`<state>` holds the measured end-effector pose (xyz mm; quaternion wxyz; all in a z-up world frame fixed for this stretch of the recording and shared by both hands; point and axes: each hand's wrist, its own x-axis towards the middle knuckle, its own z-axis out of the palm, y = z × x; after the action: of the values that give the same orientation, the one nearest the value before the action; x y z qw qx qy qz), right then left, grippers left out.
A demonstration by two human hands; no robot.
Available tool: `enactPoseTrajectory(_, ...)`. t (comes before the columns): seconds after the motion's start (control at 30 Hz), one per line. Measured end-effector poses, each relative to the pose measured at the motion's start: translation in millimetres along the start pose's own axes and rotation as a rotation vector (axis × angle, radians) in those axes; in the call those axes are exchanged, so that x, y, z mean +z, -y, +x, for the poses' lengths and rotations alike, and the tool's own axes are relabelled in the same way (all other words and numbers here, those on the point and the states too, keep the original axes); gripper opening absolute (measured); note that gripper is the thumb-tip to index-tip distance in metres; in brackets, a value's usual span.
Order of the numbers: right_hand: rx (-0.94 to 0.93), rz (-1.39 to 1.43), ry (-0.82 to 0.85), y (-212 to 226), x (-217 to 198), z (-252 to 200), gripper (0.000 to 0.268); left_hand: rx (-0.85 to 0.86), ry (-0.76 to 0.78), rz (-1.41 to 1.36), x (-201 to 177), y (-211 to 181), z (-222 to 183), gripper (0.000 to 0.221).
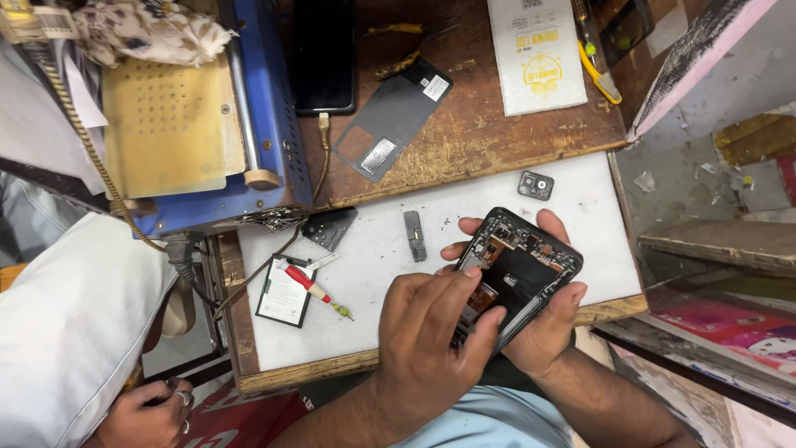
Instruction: The person disassembles a smartphone, removes the old battery, and installs a new battery. They use a screwdriver to remove screws and a prying tool to separate the back cover. The new battery is placed inside, and the phone is reassembled.
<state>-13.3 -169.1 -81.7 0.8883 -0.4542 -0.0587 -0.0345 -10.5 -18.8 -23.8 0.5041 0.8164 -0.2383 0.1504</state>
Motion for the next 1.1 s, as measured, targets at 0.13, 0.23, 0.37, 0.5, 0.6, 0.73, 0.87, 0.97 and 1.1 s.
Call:
enactPoseTrajectory(0.13,0.057,0.099,-0.041,3,-5,2,0.073,-0.028,0.021,-0.171,-6,1,4,0.047)
enactPoseTrajectory(0.23,0.144,0.195,-0.099,7,-6,8,0.076,0.099,0.082,-0.283,-21,4,7,0.042)
enactPoseTrajectory(0.37,0.139,0.185,-0.091,7,-10,13,0.077,-0.064,0.287,-0.292,-35,5,1,0.037)
enactPoseTrajectory(0.5,0.034,0.08,-0.031,6,-14,9,0.076,-0.318,0.319,-0.056,-20,2,-3,0.038)
enactPoseTrajectory(0.6,-0.053,0.009,0.0,4,-15,5,0.073,-0.456,0.279,-0.021,-6,1,0,0.039)
enactPoseTrajectory(0.73,-0.091,-0.026,0.015,1,-21,-2,0.074,-0.498,0.226,-0.027,4,2,3,0.035)
enactPoseTrajectory(0.87,-0.107,0.056,0.043,-3,-27,-5,0.068,-0.584,0.317,-0.117,4,9,2,0.014)
enactPoseTrajectory(0.97,-0.108,0.067,0.055,-7,-30,-6,0.068,-0.584,0.304,-0.137,4,11,-1,0.011)
enactPoseTrajectory(1.1,-0.148,0.027,-0.012,-9,-32,-7,0.067,-0.408,0.156,-0.026,8,9,-7,0.022)
